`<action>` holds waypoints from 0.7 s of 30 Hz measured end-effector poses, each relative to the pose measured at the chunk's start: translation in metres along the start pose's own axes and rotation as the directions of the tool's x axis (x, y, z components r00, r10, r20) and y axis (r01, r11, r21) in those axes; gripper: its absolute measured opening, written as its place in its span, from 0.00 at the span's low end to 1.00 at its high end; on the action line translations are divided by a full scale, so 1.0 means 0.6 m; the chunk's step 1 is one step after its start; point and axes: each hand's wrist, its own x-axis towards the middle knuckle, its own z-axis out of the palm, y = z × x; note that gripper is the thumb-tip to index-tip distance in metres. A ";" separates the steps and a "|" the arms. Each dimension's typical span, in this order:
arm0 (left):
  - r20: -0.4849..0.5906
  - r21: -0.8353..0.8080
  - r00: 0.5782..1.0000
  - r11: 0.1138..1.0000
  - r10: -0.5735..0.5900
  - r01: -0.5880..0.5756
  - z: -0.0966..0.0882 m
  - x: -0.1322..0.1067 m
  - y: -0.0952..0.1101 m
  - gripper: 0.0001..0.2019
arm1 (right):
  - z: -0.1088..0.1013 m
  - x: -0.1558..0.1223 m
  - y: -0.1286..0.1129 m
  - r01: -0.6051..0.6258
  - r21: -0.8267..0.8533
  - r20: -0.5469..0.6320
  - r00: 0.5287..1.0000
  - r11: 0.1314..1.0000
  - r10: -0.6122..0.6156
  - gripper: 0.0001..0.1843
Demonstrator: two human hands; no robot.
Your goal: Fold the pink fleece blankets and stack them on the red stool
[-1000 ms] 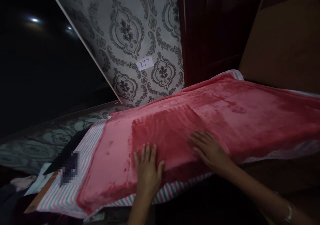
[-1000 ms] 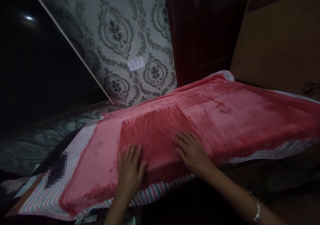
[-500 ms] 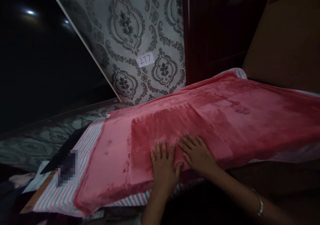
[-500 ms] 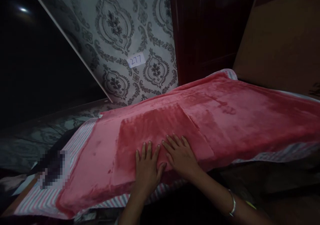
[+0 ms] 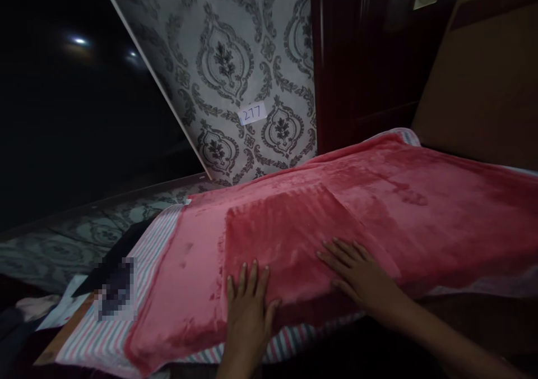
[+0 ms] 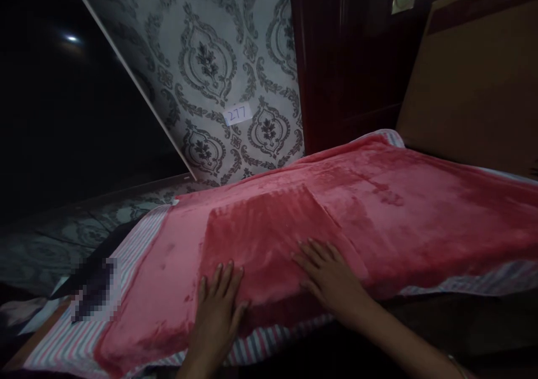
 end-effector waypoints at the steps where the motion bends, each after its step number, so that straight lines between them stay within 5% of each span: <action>1: 0.036 -0.010 0.999 1.000 -0.019 0.020 -0.012 0.012 -0.005 0.28 | -0.006 0.016 0.005 -0.019 0.007 0.036 0.999 1.000 0.018 0.28; 6: 0.182 -0.073 0.982 0.995 -0.051 0.065 -0.075 0.145 -0.005 0.28 | -0.034 0.161 0.016 -0.128 0.017 0.168 0.978 0.992 0.124 0.28; 10: 0.273 -0.097 0.959 0.990 -0.072 0.102 -0.088 0.273 -0.002 0.32 | -0.037 0.284 0.019 -0.233 -0.007 0.222 0.948 0.973 0.228 0.30; 14: 0.193 -0.086 0.971 0.984 -0.138 0.157 -0.040 0.339 0.006 0.31 | -0.003 0.336 0.024 -0.310 -0.020 0.198 0.931 0.951 0.308 0.30; 18: 0.161 -0.117 0.980 0.984 -0.113 0.132 0.025 0.344 0.013 0.31 | 0.046 0.330 0.030 -0.252 -0.055 0.134 0.957 0.966 0.258 0.29; 21: 0.158 -0.126 0.982 0.985 -0.101 0.121 0.046 0.341 0.010 0.32 | 0.063 0.323 0.033 -0.242 -0.063 0.105 0.963 0.968 0.248 0.28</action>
